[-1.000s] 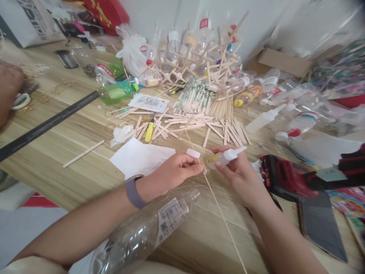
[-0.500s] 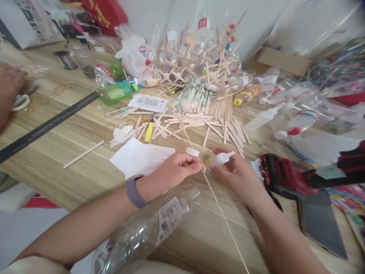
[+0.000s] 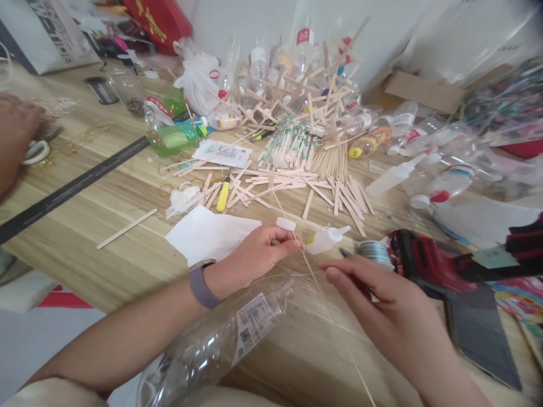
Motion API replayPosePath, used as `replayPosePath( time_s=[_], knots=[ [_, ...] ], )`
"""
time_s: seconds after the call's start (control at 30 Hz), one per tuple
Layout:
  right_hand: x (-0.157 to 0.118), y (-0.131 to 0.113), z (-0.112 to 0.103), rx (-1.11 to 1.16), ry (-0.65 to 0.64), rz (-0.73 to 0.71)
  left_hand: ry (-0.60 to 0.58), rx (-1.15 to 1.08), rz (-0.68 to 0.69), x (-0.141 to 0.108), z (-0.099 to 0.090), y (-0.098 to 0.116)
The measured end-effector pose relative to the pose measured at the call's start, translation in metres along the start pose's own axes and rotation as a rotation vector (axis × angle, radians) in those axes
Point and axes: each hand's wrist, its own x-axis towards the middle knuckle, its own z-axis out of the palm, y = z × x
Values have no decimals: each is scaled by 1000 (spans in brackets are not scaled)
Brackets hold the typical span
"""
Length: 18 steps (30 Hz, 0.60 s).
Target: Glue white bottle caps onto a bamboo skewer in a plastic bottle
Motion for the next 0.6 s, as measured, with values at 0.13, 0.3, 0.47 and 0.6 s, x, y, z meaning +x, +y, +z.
replayPosePath(
  time_s=[0.13,0.3,0.47,0.6],
  knots=[
    [7,-6,13,13,-42,14,11,9,12,1,0,-1],
    [12,2,20,86,-126,185,4,7,19,1,-1,-2],
    [11,6,27,333,-217,357,-29,15,12,0,-1,-3],
    [11,6,29,412,-208,388,-35,36,25,1,-2,-5]
  ],
)
